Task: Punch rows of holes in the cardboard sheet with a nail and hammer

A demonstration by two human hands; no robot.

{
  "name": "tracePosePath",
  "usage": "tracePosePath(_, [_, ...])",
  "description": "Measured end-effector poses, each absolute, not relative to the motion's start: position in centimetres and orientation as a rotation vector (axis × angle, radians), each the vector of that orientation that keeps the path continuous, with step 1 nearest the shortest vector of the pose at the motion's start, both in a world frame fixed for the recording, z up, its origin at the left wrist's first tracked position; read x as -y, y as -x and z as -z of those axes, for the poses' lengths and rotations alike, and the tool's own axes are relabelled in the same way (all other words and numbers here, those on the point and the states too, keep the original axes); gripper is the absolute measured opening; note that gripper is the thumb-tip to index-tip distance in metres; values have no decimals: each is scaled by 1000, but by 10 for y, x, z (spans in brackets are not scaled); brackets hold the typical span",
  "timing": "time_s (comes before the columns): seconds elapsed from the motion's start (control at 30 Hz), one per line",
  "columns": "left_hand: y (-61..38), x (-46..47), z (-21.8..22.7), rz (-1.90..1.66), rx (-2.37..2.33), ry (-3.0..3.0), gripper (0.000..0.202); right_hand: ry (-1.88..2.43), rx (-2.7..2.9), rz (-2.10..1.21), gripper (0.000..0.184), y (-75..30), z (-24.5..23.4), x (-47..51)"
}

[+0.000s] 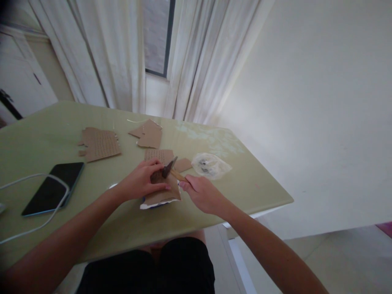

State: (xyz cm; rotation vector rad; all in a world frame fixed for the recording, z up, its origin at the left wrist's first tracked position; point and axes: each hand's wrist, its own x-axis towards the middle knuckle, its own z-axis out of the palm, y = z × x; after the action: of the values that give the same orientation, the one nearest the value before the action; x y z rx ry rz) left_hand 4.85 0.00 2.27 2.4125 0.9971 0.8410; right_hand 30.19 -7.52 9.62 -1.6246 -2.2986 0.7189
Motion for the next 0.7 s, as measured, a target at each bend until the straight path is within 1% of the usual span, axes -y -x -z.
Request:
tracePosePath(0.13, [-49, 0, -21, -855, -1007, -2416, 53, 1604, 2192, -732, 36, -300, -98, 75])
tracePosePath(0.2, [-49, 1, -21, -857, -1011, -2418, 54, 1617, 2234, -723, 36, -301, -93, 75])
tracePosePath(0.3, [-49, 2, -21, -871, -1009, -2400, 60, 1626, 2284, -697, 38, -304, -85, 73])
tracePosePath(0.4, [-50, 2, -20, -899, -1022, -2375, 64, 1652, 2144, -618, 38, -309, -80, 66])
tracePosePath(0.47, [-51, 3, -18, -966, -1021, -2346, 59, 1767, 2083, -472, 38, -312, -77, 56])
tracePosePath(0.53, [-51, 3, -18, -1062, -1005, -2302, 48, 1949, 2101, -302, 38, -315, -72, 43])
tracePosePath(0.6, [-51, 3, -19, -1147, -990, -2253, 41, 2053, 2103, -236, 36, -318, -63, 30])
tracePosePath(0.7, [-50, 4, -20, -1246, -986, -2207, 37, 2181, 2086, -179, 34, -323, -44, 15])
